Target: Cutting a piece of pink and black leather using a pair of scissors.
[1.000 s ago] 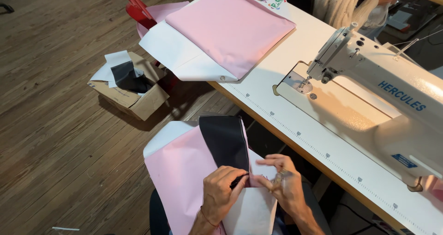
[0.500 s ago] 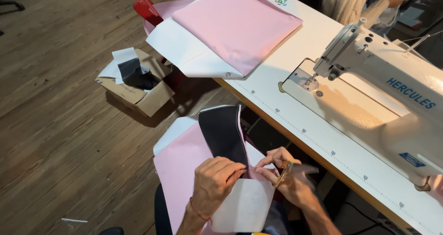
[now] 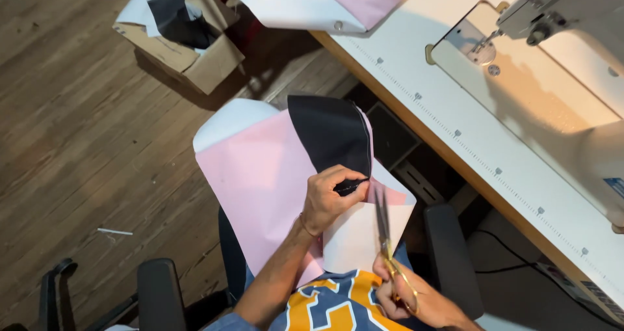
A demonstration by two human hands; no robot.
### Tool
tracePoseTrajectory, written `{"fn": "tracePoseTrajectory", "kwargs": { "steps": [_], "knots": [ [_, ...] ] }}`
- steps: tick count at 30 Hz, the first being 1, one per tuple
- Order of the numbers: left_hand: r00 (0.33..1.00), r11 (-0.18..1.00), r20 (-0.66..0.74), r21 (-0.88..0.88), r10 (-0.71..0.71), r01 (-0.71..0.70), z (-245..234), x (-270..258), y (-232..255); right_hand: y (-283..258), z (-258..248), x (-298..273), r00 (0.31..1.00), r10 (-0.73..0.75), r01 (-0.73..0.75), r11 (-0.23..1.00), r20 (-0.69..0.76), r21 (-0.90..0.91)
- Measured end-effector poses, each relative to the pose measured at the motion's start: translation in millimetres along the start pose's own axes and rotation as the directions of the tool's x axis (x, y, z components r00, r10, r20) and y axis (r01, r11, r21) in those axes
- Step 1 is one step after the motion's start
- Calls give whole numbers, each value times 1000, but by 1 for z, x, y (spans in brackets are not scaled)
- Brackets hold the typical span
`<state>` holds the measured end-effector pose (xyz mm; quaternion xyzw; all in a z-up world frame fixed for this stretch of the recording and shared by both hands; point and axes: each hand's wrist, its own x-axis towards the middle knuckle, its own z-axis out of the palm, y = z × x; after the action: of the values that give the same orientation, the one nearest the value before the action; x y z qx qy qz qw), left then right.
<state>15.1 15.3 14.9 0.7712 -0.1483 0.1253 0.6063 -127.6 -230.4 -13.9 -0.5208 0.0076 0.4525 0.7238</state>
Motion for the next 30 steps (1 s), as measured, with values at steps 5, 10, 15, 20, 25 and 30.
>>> {"fn": "tracePoseTrajectory", "kwargs": {
  "steps": [5,10,15,20,25,30],
  "knots": [
    [999,998,30,-57,-19,21,5,-2,-3,20,-1,0,997,80,-82,988,20,131],
    [999,999,38,-49,12,-10,6,-2,-1,16,1,3,994,107,-104,989,-28,107],
    [998,999,50,-28,30,-29,9,-3,0,1,10,8,995,77,-73,995,-63,67],
    [997,998,45,14,61,-61,9,-3,1,-12,16,10,993,80,-82,997,-85,-17],
    [996,996,57,44,72,-75,8,-3,3,-18,18,9,971,210,-220,972,-117,-78],
    [995,993,54,69,90,-93,8,-4,3,-28,20,7,967,222,-235,967,-129,-97]
  ]
}}
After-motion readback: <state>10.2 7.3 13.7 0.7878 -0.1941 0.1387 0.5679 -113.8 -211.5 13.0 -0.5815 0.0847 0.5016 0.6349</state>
